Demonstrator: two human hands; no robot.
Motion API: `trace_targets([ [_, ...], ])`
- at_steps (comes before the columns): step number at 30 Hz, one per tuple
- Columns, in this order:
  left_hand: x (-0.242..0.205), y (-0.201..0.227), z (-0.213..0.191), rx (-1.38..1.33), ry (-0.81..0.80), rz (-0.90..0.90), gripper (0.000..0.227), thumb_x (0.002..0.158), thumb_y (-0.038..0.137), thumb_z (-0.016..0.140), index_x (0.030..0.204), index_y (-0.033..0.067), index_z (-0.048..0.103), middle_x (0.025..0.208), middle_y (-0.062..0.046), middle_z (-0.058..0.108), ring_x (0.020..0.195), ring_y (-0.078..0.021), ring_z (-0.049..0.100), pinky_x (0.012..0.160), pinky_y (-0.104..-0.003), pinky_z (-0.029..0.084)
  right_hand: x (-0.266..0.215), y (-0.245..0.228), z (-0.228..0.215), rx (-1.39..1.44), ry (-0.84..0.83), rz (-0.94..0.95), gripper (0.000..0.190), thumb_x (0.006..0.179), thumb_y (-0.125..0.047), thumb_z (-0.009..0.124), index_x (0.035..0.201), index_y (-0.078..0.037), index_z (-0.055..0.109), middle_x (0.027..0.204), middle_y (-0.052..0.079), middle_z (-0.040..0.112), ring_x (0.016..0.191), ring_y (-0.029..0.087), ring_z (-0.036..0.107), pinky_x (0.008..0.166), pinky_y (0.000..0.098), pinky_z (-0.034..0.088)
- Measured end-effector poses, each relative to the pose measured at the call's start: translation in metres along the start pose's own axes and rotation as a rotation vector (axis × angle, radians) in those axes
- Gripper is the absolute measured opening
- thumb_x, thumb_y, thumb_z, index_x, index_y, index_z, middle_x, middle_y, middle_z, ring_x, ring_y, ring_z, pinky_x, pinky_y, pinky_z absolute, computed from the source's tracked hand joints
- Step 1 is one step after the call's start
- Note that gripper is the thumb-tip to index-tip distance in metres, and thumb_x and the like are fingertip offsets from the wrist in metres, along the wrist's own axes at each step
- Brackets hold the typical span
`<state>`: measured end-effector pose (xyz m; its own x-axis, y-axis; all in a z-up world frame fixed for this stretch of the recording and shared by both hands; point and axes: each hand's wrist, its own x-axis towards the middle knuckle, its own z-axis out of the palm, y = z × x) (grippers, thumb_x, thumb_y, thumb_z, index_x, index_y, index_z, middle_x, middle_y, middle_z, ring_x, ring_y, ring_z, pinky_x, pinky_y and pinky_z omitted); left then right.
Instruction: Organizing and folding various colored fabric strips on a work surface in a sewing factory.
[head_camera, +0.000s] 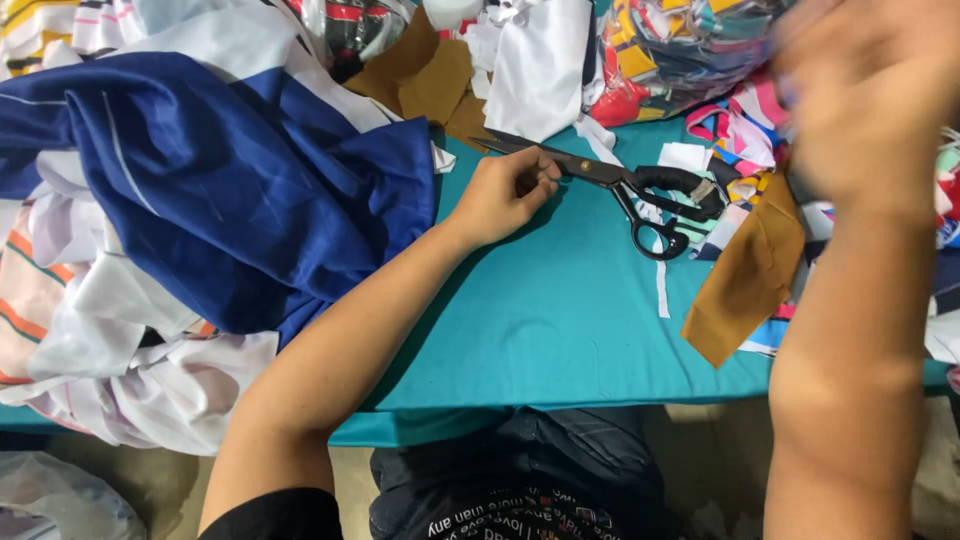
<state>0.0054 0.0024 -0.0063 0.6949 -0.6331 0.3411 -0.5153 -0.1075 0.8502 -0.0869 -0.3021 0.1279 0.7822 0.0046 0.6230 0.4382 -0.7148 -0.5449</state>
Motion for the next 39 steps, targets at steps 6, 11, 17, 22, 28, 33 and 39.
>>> trace_targets([
  [6,0.001,-0.004,0.008,0.155,-0.032,0.104,0.007,0.094,0.008,0.064,0.098,0.0133,0.066,0.082,0.001,0.074,0.067,-0.0155,0.068,0.064,-0.033,0.051,-0.068,-0.045,0.011,-0.267,-0.245,0.323,0.023,0.089,0.005,0.069,0.11,0.0,0.062,0.106,0.014,0.076,0.093,0.023,0.073,0.086,0.0361,0.059],
  [11,-0.001,-0.003,0.009,0.167,-0.049,0.104,0.007,0.094,0.006,0.064,0.098,0.0116,0.066,0.086,0.0,0.075,0.068,-0.015,0.067,0.064,-0.031,0.053,-0.12,-0.036,0.009,-0.15,-0.017,0.295,0.021,0.103,-0.004,0.082,0.11,0.001,0.063,0.093,0.013,0.071,0.083,0.021,0.069,0.076,0.0317,0.052],
  [17,-0.001,0.002,0.013,0.253,-0.041,0.161,0.01,0.091,0.005,0.061,0.096,0.0128,0.064,0.088,-0.002,0.072,0.074,-0.0226,0.068,0.068,-0.035,0.05,-0.191,0.018,0.005,-0.31,0.188,0.371,0.027,0.111,-0.02,0.084,0.101,-0.001,0.067,0.072,0.006,0.06,0.067,0.014,0.058,0.067,0.0299,0.043],
  [22,0.005,0.013,0.023,0.389,-0.047,0.166,0.003,0.092,0.006,0.066,0.095,0.0069,0.067,0.076,-0.01,0.069,0.065,-0.0276,0.068,0.059,-0.036,0.057,-0.227,0.06,0.008,-0.389,0.184,0.403,0.042,0.109,-0.036,0.085,0.079,-0.015,0.066,0.051,-0.006,0.051,0.051,0.018,0.054,0.058,0.0278,0.046],
  [28,0.043,0.011,0.072,0.282,0.254,0.119,0.005,0.088,0.011,0.067,0.092,0.0087,0.064,0.076,-0.015,0.068,0.072,-0.0426,0.069,0.061,-0.05,0.055,-0.201,0.027,0.013,-0.289,0.17,0.409,0.055,0.124,-0.034,0.055,0.074,-0.012,0.059,0.052,0.005,0.051,0.051,0.03,0.052,0.06,0.0365,0.046],
  [33,0.099,0.029,0.129,0.316,0.109,0.398,0.003,0.095,0.007,0.058,0.098,0.0066,0.056,0.082,-0.011,0.064,0.075,-0.0339,0.061,0.057,-0.044,0.047,-0.193,0.012,0.015,-0.438,0.117,0.267,0.044,0.105,-0.028,0.079,0.074,-0.009,0.054,0.052,0.001,0.034,0.046,0.023,0.033,0.054,0.0418,0.03],
  [39,0.128,0.038,0.171,0.177,0.007,0.271,0.025,0.098,0.033,0.064,0.108,0.0135,0.052,0.101,-0.007,0.068,0.084,-0.028,0.071,0.061,-0.044,0.048,-0.19,0.006,0.015,-0.469,0.087,0.224,0.037,0.104,-0.017,0.077,0.077,-0.01,0.053,0.048,-0.001,0.034,0.043,0.02,0.033,0.05,0.0375,0.032],
])
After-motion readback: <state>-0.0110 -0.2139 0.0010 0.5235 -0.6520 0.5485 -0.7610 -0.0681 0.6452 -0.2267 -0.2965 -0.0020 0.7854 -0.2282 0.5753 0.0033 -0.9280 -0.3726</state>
